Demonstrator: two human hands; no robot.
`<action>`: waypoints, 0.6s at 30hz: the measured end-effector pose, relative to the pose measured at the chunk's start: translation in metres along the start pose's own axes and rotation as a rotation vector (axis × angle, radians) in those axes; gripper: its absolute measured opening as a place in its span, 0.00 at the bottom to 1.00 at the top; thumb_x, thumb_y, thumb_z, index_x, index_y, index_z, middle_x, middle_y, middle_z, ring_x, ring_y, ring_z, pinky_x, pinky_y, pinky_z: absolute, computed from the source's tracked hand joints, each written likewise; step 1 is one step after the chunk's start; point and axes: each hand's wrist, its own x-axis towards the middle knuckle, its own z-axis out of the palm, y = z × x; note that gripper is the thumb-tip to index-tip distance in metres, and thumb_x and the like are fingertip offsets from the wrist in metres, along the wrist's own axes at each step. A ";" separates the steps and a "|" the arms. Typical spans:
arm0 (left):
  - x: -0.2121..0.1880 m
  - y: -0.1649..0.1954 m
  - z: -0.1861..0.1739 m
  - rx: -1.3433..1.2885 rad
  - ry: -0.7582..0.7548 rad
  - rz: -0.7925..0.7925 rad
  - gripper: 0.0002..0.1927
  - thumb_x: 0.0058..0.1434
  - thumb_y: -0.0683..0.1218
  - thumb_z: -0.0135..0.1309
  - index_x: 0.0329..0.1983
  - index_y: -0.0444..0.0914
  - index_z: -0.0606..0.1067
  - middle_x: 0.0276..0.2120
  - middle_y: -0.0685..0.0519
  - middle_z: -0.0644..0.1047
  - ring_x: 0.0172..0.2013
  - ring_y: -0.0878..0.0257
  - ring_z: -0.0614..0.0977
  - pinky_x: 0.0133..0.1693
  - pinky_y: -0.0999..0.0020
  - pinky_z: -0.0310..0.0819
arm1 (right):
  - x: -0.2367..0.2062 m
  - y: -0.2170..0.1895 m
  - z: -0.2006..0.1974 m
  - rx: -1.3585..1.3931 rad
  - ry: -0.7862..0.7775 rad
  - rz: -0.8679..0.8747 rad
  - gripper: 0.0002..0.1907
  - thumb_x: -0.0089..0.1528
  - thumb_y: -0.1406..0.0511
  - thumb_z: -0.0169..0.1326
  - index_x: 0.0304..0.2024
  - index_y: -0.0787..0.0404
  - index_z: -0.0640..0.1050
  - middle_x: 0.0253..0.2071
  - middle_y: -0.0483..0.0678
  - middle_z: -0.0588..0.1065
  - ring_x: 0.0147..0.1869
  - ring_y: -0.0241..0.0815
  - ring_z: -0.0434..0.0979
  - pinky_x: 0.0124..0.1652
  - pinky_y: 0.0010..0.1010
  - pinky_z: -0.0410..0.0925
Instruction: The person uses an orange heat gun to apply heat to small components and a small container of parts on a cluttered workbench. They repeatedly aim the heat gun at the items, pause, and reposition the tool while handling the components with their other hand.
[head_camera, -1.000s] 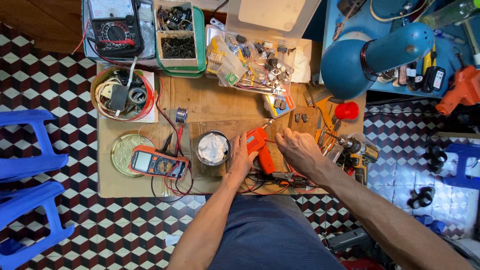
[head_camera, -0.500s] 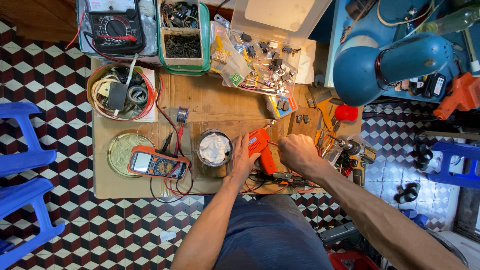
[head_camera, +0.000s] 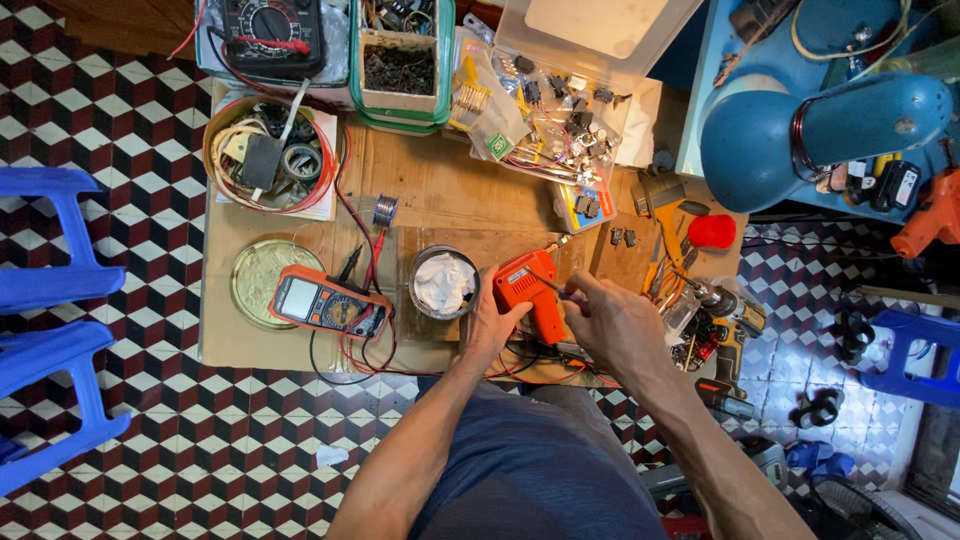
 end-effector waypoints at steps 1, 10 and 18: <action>-0.001 -0.001 -0.002 0.001 0.015 -0.005 0.47 0.51 0.52 0.68 0.71 0.35 0.59 0.64 0.39 0.69 0.63 0.47 0.71 0.63 0.57 0.64 | -0.004 -0.005 0.002 0.057 -0.008 0.005 0.15 0.61 0.59 0.54 0.48 0.57 0.80 0.37 0.53 0.82 0.36 0.51 0.84 0.38 0.43 0.75; -0.012 -0.003 -0.008 -0.028 0.015 0.009 0.43 0.56 0.53 0.67 0.70 0.34 0.62 0.60 0.40 0.73 0.61 0.49 0.75 0.61 0.57 0.67 | -0.014 -0.017 0.037 0.312 0.073 0.004 0.13 0.60 0.61 0.57 0.46 0.56 0.81 0.37 0.55 0.82 0.38 0.52 0.85 0.39 0.41 0.75; -0.010 -0.005 -0.002 -0.421 0.036 0.085 0.37 0.61 0.50 0.63 0.70 0.35 0.63 0.61 0.40 0.70 0.60 0.50 0.73 0.60 0.58 0.71 | 0.016 -0.032 0.059 -0.106 -0.022 -0.352 0.10 0.58 0.69 0.55 0.41 0.63 0.75 0.41 0.57 0.71 0.38 0.55 0.79 0.36 0.45 0.73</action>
